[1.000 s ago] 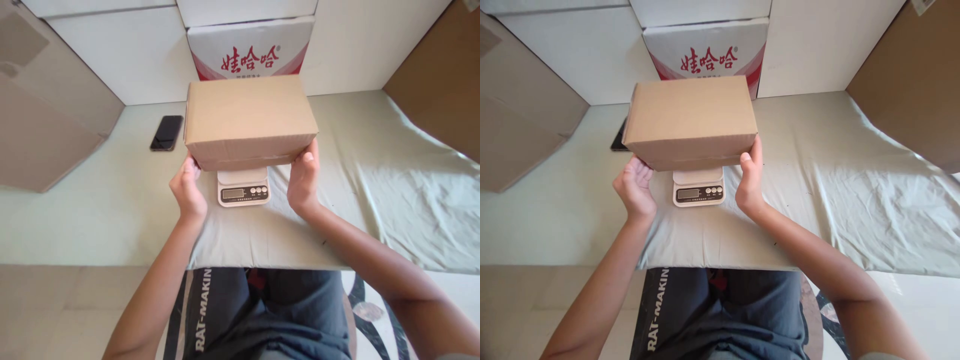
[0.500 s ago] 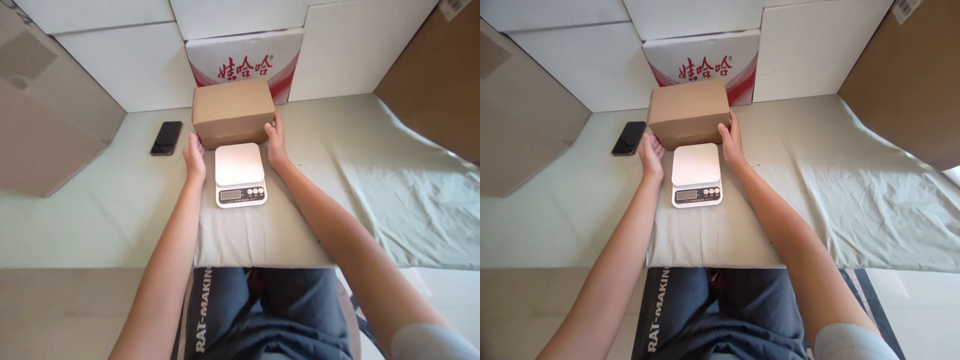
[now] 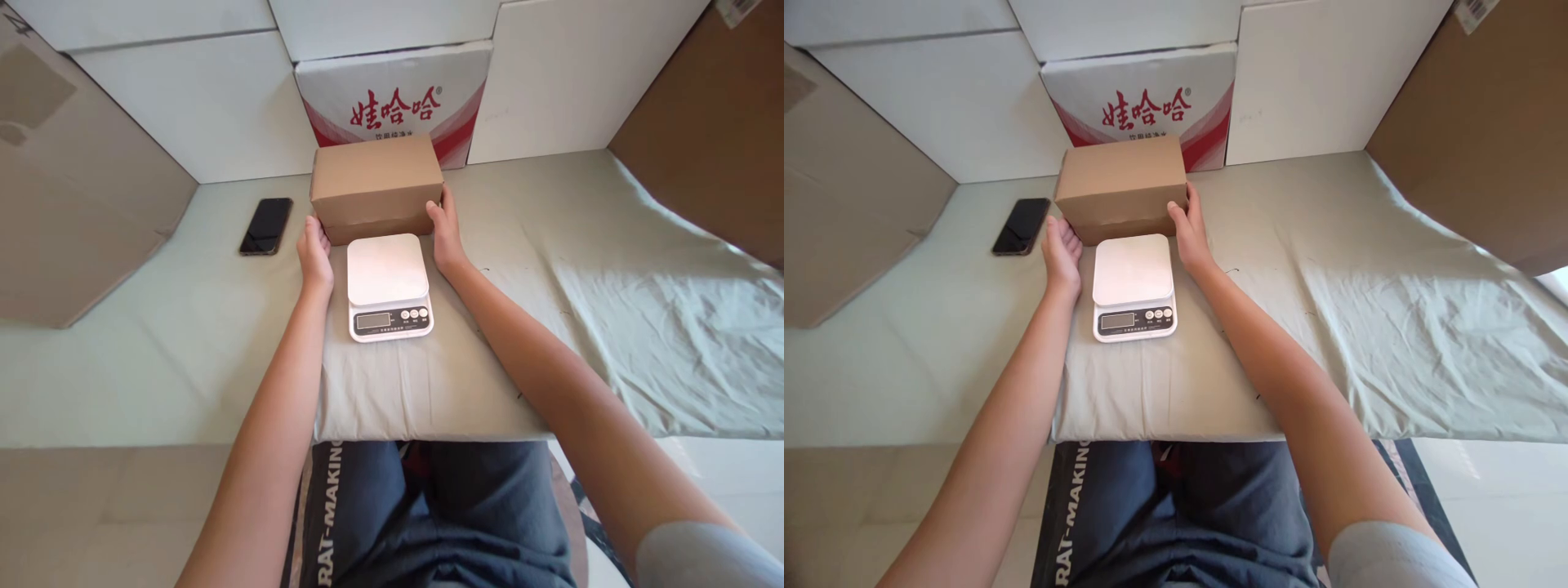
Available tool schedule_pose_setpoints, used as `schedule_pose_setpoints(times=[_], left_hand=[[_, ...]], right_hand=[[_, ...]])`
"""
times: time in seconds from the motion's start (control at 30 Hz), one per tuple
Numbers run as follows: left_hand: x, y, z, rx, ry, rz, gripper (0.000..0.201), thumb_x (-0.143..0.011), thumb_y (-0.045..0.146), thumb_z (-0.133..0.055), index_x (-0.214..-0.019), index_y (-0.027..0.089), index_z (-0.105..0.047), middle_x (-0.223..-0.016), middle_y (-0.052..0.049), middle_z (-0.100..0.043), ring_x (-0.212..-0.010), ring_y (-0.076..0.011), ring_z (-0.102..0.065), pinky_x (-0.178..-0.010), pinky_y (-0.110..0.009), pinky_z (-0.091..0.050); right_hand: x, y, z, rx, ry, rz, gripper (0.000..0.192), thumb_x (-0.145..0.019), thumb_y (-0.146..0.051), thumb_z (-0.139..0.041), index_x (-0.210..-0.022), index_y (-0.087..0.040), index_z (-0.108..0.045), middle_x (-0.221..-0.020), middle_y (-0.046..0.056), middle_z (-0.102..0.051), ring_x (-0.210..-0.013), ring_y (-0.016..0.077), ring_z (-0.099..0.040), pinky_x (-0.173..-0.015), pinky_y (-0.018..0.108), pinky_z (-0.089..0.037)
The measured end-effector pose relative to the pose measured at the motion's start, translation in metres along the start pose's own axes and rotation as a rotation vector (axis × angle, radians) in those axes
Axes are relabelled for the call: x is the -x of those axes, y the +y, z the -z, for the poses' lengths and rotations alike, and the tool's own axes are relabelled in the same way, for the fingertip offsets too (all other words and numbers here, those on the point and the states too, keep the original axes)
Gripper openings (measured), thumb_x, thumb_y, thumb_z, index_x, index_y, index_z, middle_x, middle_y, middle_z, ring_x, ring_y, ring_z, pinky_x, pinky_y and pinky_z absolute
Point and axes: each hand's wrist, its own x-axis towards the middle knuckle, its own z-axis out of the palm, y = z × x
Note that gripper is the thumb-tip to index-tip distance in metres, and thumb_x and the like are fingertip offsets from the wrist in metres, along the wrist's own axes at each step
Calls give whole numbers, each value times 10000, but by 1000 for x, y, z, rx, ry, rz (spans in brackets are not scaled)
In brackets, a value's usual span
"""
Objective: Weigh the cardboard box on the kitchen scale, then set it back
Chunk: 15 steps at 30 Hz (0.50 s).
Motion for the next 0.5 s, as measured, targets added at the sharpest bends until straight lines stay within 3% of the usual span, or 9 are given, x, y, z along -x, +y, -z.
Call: schedule_pose_setpoints(times=[0.2, 0.37, 0.5], left_hand=[[-4, -4, 0, 10, -20, -16, 744, -935, 832, -508, -1354, 259, -731, -1539, -165, -662, -1558, -330, -530, -1281, -493, -417], [-2, -1, 17, -12, -26, -35, 754, -947, 817, -502, -1364, 229, -726, -1635, -183, -581, -1616, -321, -449, -1323, -500, -352], [-2, 2, 25, -10, -24, -33, 744, -957, 797, -514, -1380, 222, -723, -1681, -191, -529, -1628, -317, -430, -1338, -499, -325]], right_hand=[[1, 0, 0, -2, -7, 1, 901, -810, -789, -606, -1558, -327, -412, -1725, 38, -469, -1661, 264, -376, -1426, 487, -278], [7, 3, 5, -28, 55, -62, 950, -822, -772, -604, -1629, -365, -315, -1831, -12, -279, -1743, 223, -196, -1440, 481, -219], [9, 9, 10, 5, 76, -125, 950, -850, -780, -568, -1650, -343, -301, -1839, 10, -259, -1745, 244, -199, -1439, 520, -206]])
